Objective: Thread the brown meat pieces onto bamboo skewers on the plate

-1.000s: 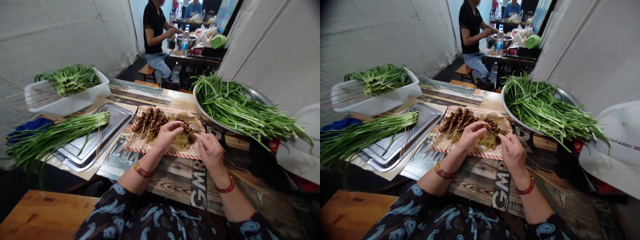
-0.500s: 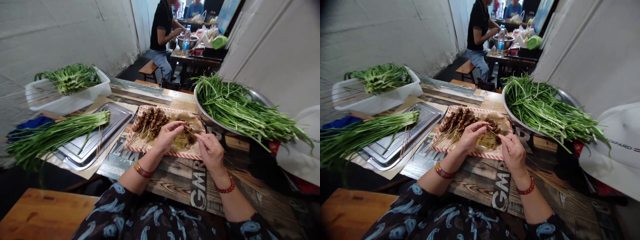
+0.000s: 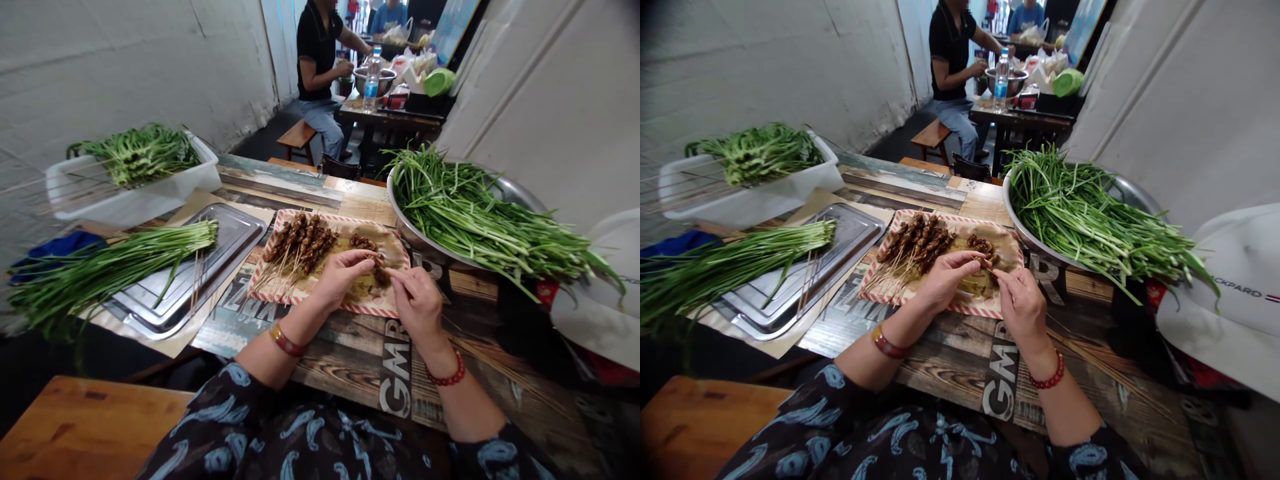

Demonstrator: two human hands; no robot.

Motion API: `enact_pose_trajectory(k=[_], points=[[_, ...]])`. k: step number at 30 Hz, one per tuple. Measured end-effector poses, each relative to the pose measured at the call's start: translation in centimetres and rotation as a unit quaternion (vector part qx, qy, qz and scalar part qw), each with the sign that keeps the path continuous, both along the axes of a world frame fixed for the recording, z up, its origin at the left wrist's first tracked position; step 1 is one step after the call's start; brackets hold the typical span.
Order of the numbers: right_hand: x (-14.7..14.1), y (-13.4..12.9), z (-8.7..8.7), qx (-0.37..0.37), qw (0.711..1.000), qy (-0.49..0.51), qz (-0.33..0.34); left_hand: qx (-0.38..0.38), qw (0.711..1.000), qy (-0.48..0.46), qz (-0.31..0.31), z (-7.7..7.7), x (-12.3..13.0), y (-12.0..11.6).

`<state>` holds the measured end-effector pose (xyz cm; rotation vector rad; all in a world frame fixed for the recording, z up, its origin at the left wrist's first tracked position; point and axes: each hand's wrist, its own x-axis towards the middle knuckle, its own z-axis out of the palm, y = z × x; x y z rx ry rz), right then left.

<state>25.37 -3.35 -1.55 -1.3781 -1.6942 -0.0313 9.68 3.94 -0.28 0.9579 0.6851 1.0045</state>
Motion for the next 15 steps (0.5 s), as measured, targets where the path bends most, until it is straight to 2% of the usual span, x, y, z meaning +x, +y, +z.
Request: enact_pose_trajectory(k=[5, 9, 15], points=[[0.37, 0.13, 0.17, -0.026, 0.999, -0.026, -0.009, -0.003, 1.000, 0.000, 0.020, 0.13, -0.30, 0.40], [0.60, 0.19, 0.20, -0.014, 1.000, -0.019, -0.015, 0.001, 0.999, 0.002, 0.036, 0.13, -0.56, 0.79], [0.25, 0.21, 0.29, -0.013, 0.999, -0.023, -0.019, 0.003, 1.000, 0.022, -0.002, -0.25, 0.02, 0.46]])
